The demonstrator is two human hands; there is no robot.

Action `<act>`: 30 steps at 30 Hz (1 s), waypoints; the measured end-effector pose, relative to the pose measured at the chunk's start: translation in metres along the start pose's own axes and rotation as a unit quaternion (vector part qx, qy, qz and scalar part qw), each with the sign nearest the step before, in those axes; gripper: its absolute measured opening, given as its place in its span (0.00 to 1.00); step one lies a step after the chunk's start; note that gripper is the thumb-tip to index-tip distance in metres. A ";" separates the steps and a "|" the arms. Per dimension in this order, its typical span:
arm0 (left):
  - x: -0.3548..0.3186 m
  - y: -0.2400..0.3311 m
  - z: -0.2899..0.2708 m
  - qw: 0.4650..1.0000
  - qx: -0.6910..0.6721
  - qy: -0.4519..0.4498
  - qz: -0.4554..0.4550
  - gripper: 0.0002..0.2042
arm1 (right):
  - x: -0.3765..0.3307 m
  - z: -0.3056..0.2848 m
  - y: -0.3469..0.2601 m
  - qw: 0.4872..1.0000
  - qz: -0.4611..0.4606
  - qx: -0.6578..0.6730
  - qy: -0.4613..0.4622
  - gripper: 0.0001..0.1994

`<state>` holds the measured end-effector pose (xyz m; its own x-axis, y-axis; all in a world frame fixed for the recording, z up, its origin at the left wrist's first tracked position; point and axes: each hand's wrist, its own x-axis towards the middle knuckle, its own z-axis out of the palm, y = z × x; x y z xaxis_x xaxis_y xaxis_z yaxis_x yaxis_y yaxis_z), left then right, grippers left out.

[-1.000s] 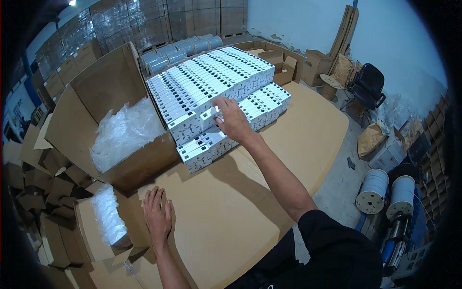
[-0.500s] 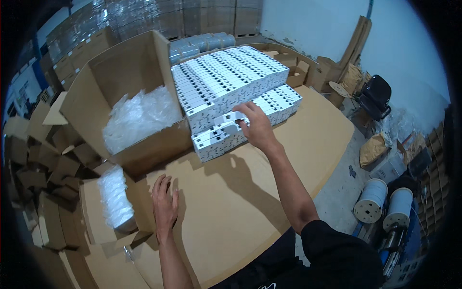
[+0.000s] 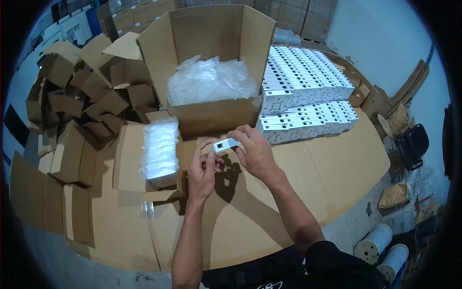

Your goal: The recorder is packaging small white boxes into plastic bags and then into a larger cardboard shipping box.

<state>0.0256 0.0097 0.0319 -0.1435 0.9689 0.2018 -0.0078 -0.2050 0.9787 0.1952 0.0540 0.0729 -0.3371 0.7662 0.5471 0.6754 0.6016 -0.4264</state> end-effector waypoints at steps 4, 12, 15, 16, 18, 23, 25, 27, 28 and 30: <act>0.002 -0.005 -0.005 0.999 -0.037 0.040 -0.008 0.15 | -0.004 0.019 -0.004 0.999 -0.023 0.045 0.019 0.21; 0.013 -0.037 -0.005 0.997 0.063 0.033 0.000 0.12 | -0.035 0.056 0.018 0.926 0.161 0.342 -0.003 0.22; 0.019 -0.043 0.000 0.997 0.051 0.045 0.042 0.15 | -0.036 0.066 0.040 0.843 0.202 0.498 0.020 0.19; 0.020 -0.040 0.001 0.994 0.095 0.037 0.030 0.19 | -0.034 0.067 0.049 0.820 0.208 0.531 0.052 0.16; 0.022 -0.033 0.004 0.989 0.141 0.027 0.015 0.24 | -0.033 0.069 0.057 0.830 0.215 0.511 0.060 0.12; 0.022 -0.041 0.000 0.987 0.153 0.009 0.044 0.29 | -0.037 0.069 0.065 0.902 0.209 0.374 0.046 0.11; 0.022 -0.045 -0.002 0.973 0.221 0.022 0.061 0.24 | -0.037 0.069 0.068 0.912 0.194 0.359 0.039 0.11; 0.021 -0.045 -0.001 0.969 0.242 0.022 0.056 0.21 | -0.038 0.067 0.070 0.902 0.218 0.372 0.010 0.11; 0.021 -0.045 -0.001 0.963 0.262 0.023 0.052 0.18 | -0.039 0.066 0.071 0.902 0.219 0.371 0.010 0.11; 0.022 -0.045 -0.003 0.958 0.282 0.026 0.048 0.15 | -0.040 0.064 0.070 0.932 0.201 0.302 0.008 0.13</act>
<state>0.0199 0.0396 -0.0081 -0.1652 0.9382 0.3043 0.5413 -0.1716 0.8231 0.2144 0.0802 -0.0248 -0.1223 0.9567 0.2643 0.2504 0.2874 -0.9245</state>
